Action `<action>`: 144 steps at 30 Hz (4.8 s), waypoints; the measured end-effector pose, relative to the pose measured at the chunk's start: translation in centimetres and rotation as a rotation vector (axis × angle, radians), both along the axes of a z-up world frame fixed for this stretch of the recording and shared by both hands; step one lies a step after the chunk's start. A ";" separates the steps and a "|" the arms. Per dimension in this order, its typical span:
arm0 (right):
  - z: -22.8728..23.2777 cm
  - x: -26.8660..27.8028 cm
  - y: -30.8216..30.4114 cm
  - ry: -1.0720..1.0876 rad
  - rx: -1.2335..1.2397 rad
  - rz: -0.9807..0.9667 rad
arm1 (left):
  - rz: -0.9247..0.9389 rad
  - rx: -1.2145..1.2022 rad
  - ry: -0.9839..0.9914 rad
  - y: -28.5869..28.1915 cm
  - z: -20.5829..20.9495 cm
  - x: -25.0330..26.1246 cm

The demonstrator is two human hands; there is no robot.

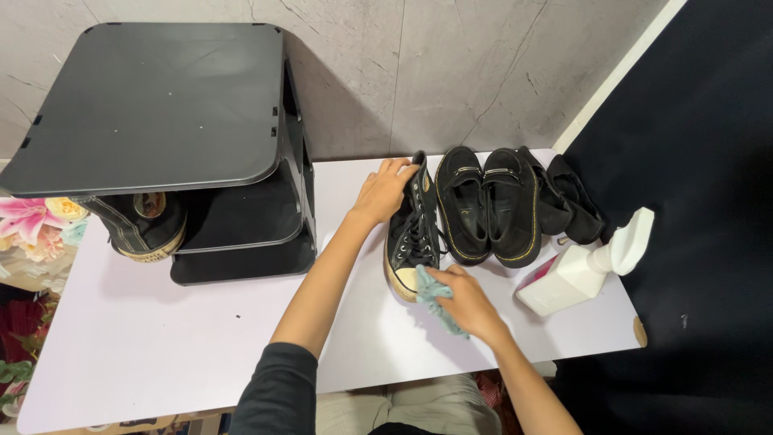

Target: The person wipes a black high-top sneaker with a light blue cloth, then places it on a shoe rack. They continue wiping a pair of black loafers and place them on the rack as well.

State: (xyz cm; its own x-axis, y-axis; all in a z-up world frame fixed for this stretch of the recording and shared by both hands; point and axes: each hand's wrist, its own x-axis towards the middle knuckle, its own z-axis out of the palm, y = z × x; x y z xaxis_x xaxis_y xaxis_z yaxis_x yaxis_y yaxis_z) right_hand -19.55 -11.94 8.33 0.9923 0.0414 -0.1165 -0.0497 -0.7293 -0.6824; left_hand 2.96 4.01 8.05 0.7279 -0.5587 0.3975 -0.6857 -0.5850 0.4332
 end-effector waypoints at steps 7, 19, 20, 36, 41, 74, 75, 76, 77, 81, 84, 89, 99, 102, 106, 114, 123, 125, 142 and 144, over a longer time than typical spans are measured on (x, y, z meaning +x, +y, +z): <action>-0.8 -0.6 1.5 -0.105 -0.170 -0.073 | 0.077 0.283 -0.354 -1.3 -2.1 2.0; 0.0 2.3 -0.7 -0.399 -0.026 -0.214 | 0.133 -0.029 -0.332 4.1 2.0 -0.4; 0.4 2.6 -0.9 -0.420 -0.004 -0.230 | 0.139 -0.081 -0.328 4.1 2.6 -0.8; 2.4 3.2 -0.8 -0.468 0.113 -0.314 | 0.491 -0.493 -0.217 2.7 6.6 -5.4; 1.7 4.1 -1.0 -0.453 0.118 -0.279 | 0.568 -0.192 0.114 1.6 1.3 -8.6; -7.8 13.9 1.6 -0.593 -0.502 0.145 | -0.054 -0.969 0.855 8.1 -14.8 -5.8; -7.7 15.9 1.3 -0.627 -0.594 0.135 | -0.009 -0.945 0.921 8.1 -14.5 -5.9; -7.5 17.5 0.6 -0.623 -0.652 0.081 | 0.034 -0.921 0.988 8.1 -14.3 -6.2; -7.5 18.6 0.0 -0.617 -0.710 0.027 | 0.055 -0.928 0.965 8.2 -14.0 -6.5; -5.6 22.1 -1.6 -0.620 -0.536 -0.071 | 0.105 -0.937 0.954 8.4 -12.4 -6.5; -4.7 21.0 -1.1 -0.597 -0.405 0.017 | 0.107 -0.942 0.954 8.4 -12.7 -6.9; -3.2 15.6 2.0 -0.043 -0.093 0.388 | 0.045 -0.971 0.855 8.3 -13.3 -6.5; -2.7 18.0 0.9 -0.212 -0.246 0.000 | 0.022 -0.954 0.774 8.3 -13.5 -6.9; -3.9 17.8 1.3 -0.412 -0.369 0.207 | 0.071 -0.959 0.862 8.1 -13.7 -6.7; -5.9 11.7 4.9 -0.398 -0.215 0.559 | 0.112 -0.986 0.961 8.2 -13.0 -7.0; -3.1 11.3 1.5 -0.443 -0.339 0.088 | 0.258 -0.517 -0.101 6.9 -5.8 -9.4; -5.1 5.3 1.7 -0.240 -0.281 0.012 | 0.029 -0.230 -0.035 5.5 -0.1 -7.6; -4.4 5.1 1.9 -0.334 -0.224 -0.035 | 0.028 -0.235 -0.036 5.2 0.4 -7.1; -4.3 3.4 5.3 -0.653 -0.141 0.179 | -0.010 -0.225 0.072 4.4 1.7 -7.0; -4.4 3.7 5.5 -0.586 -0.123 0.105 | 0.006 -0.206 0.091 4.9 1.7 -7.4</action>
State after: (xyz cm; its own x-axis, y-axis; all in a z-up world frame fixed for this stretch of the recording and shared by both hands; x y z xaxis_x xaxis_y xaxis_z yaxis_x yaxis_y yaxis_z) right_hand -15.88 -6.40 3.88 0.8841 0.1639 0.4376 0.3854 -0.7853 -0.4845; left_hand -4.45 8.93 9.76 0.7692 -0.4679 0.4352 -0.6347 -0.4816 0.6043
